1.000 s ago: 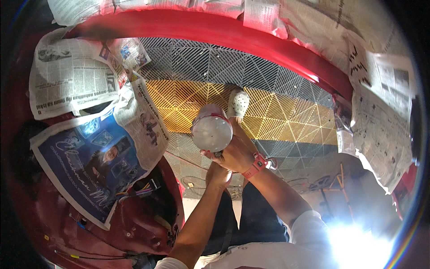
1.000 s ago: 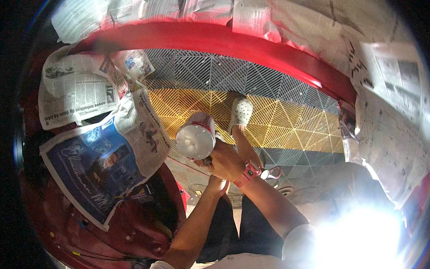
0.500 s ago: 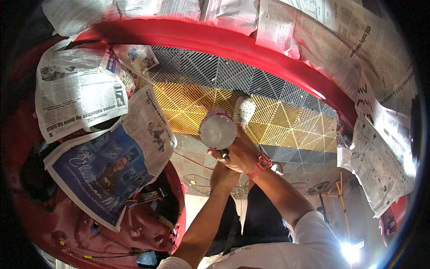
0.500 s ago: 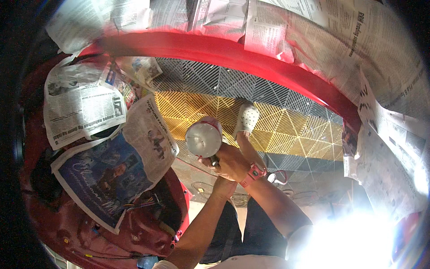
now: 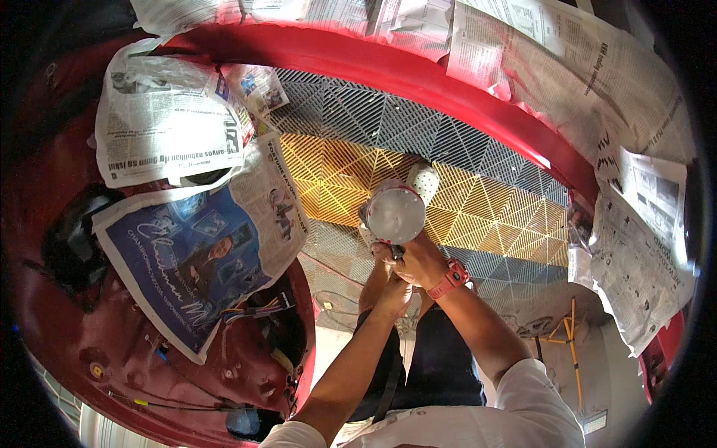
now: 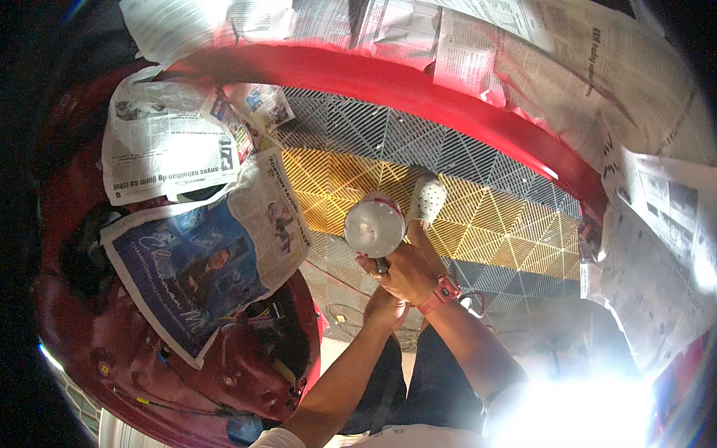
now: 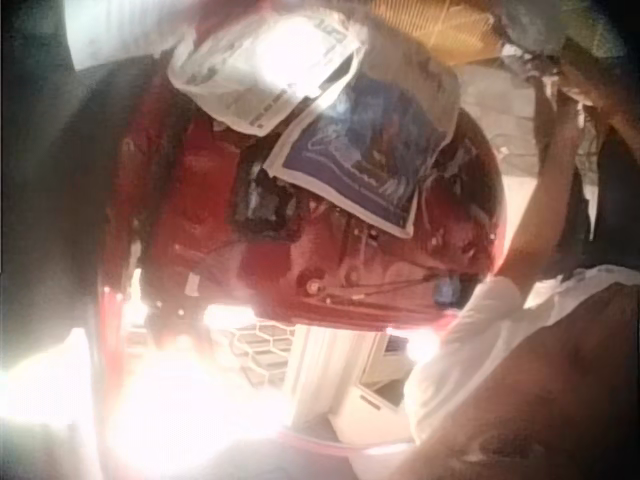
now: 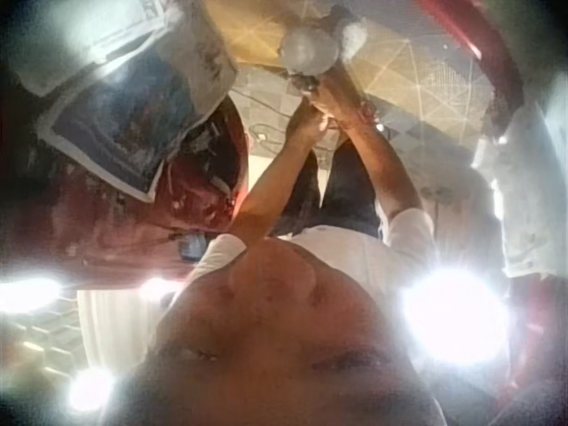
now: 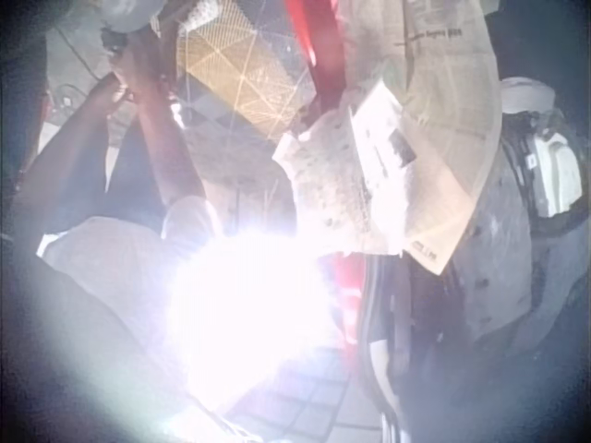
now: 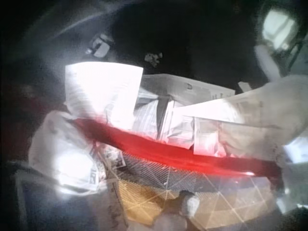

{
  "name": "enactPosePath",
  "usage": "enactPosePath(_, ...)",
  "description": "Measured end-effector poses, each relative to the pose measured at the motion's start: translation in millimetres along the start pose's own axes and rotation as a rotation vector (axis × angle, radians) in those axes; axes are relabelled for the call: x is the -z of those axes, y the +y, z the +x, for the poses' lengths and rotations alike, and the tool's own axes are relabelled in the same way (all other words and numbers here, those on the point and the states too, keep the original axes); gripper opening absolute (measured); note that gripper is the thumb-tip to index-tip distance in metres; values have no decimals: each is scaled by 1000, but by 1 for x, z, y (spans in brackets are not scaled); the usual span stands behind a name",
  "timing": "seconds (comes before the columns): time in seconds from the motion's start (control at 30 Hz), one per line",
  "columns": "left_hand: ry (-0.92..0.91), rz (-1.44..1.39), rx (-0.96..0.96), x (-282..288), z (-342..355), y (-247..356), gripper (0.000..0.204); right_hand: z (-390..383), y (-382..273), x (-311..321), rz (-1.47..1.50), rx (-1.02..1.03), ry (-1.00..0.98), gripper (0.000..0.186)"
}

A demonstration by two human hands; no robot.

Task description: The person sands the interior edge of a red car door using an electric sander. They briefly pause to plug the sander into a wall outlet before continuing to sand the door panel.

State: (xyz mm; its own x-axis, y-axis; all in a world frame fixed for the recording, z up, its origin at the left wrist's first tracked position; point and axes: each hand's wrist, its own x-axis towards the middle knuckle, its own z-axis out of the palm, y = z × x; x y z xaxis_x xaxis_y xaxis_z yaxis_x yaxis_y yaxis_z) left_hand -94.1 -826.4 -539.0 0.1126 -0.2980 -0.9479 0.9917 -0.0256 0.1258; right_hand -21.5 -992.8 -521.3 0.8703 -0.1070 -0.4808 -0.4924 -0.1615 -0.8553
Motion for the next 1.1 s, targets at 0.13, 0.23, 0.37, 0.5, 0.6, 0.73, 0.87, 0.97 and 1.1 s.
enactPosePath(0.13,-10,106,-100,15,-15,-11,62,-13,-14,-8,-21,58,32,37)
enactPosePath(0.23,22,561,-142,21,-39,1,59,-36,-13,-20,-68,-7,-15,42)
enactPosePath(0.37,13,760,-206,75,-61,-24,57,-78,-7,-44,-71,-12,67,48)
enactPosePath(0.5,-62,1216,-560,112,-107,-25,45,-149,10,-68,-254,-33,194,49)
enactPosePath(0.6,-57,1289,-487,125,-149,-32,54,-234,2,-81,-188,-144,255,56)
enactPosePath(0.73,-30,1471,-473,185,-160,-71,47,-333,-26,-90,-119,-229,418,56)
enactPosePath(0.87,-238,1470,-280,169,-196,-112,42,-455,-1,-105,-77,-341,418,60)
enactPosePath(0.97,-230,1655,-208,152,-208,-145,45,-535,-3,-89,-74,-413,489,61)
enactPosePath(1.1,-194,1901,-23,142,-236,-137,39,-593,7,-130,-43,-393,644,57)
